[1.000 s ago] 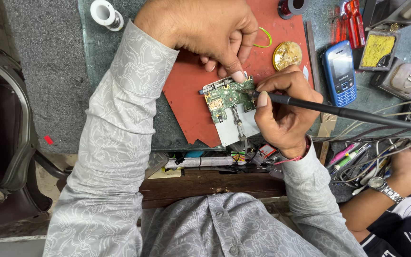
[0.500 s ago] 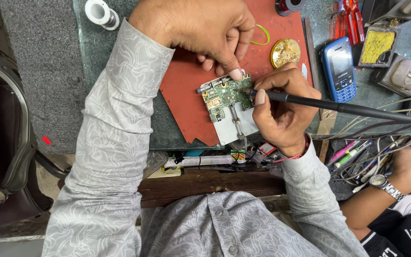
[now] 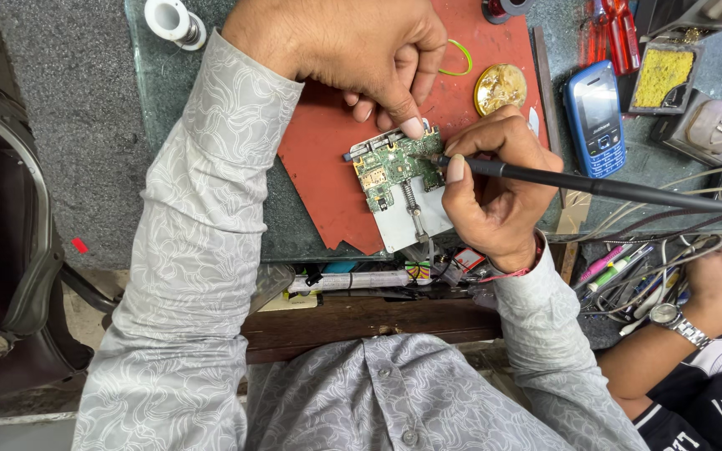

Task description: The person holds a mobile phone motherboard on the workbench with one hand and uses a soldering iron with the other to solder components on the board, repositioning and turning the board to work on different edges throughout the clip.

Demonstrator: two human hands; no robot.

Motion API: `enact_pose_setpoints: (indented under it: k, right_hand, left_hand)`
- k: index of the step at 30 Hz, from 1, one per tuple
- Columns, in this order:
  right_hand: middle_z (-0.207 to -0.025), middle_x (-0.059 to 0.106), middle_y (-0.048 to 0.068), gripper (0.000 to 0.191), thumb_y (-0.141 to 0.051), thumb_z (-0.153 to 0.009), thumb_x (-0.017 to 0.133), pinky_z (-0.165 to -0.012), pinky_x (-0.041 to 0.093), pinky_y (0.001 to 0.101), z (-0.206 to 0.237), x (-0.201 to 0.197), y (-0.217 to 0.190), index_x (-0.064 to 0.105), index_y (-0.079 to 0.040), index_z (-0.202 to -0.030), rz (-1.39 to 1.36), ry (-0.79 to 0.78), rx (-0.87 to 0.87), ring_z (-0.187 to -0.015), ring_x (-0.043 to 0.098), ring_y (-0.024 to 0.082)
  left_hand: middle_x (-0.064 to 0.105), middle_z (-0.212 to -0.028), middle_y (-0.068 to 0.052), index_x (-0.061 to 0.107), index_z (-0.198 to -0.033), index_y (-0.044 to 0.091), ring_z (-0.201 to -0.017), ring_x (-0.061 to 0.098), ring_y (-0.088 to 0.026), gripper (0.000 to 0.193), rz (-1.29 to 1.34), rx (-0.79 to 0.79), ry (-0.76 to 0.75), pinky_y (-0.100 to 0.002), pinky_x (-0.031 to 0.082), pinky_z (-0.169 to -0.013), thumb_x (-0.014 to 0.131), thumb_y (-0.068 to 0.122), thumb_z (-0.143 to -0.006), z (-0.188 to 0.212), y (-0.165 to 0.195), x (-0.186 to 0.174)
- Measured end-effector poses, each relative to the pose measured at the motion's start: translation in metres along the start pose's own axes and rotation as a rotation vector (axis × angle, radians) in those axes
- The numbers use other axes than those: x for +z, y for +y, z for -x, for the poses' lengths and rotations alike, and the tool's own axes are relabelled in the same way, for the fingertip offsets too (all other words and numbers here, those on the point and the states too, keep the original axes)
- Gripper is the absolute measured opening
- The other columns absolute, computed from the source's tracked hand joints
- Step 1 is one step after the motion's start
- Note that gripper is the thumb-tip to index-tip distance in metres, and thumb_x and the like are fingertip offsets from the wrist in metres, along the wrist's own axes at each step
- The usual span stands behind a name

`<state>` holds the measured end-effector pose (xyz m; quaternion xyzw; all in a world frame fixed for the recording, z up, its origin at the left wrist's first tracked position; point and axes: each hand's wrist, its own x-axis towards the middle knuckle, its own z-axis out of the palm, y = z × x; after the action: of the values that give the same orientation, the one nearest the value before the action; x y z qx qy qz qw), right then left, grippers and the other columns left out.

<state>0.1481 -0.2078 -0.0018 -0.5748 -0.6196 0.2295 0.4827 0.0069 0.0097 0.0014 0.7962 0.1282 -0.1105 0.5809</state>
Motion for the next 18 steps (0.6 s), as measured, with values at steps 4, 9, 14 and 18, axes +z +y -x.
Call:
enact_pose_setpoints:
  k: [4, 9, 14, 18]
  right_hand:
    - [-0.090, 0.066, 0.014, 0.005, 0.005, -0.095, 0.062, -0.074, 0.048, 0.0280, 0.0008, 0.0008, 0.0004, 0.058, 0.004, -0.098, -0.002, 0.004, 0.006, -0.079, 0.059, 0.019]
    - [-0.090, 0.067, 0.014, 0.006, 0.004, -0.094, 0.063, -0.073, 0.049, 0.0280, 0.0011, 0.0004, 0.0000, 0.058, 0.003, -0.099, 0.008, 0.002, 0.005, -0.079, 0.060, 0.019]
    - [-0.090, 0.067, 0.014, 0.007, 0.003, -0.094, 0.064, -0.073, 0.048, 0.0278, 0.0000, 0.0000, -0.0015, 0.059, 0.003, -0.099, 0.025, -0.005, -0.003, -0.078, 0.060, 0.018]
    - [-0.090, 0.067, 0.013, 0.007, 0.003, -0.094, 0.064, -0.073, 0.049, 0.0279, -0.0004, -0.0001, -0.0020, 0.059, 0.003, -0.099, 0.031, -0.003, -0.016, -0.078, 0.060, 0.018]
  left_hand:
    - [0.072, -0.067, -0.005, 0.064, -0.087, 0.004, -0.050, 0.066, -0.010, 0.030, 0.019, 0.004, 0.000, -0.024, 0.048, -0.042, 0.086, 0.022, -0.079, -0.0013, -0.0026, 0.0008]
    - [0.070, -0.066, -0.005, 0.063, -0.087, 0.005, -0.050, 0.066, -0.009, 0.030, 0.027, -0.018, 0.008, -0.023, 0.049, -0.042, 0.087, 0.021, -0.078, -0.0014, -0.0044, 0.0017]
    - [0.071, -0.067, -0.004, 0.063, -0.087, 0.004, -0.050, 0.065, -0.009, 0.027, 0.063, -0.011, -0.002, -0.023, 0.048, -0.041, 0.084, 0.020, -0.081, -0.0009, -0.0065, 0.0022]
    - [0.070, -0.068, -0.005, 0.063, -0.088, 0.004, -0.050, 0.064, -0.008, 0.026, 0.104, -0.001, -0.018, -0.023, 0.047, -0.042, 0.084, 0.019, -0.082, -0.0020, -0.0079, 0.0020]
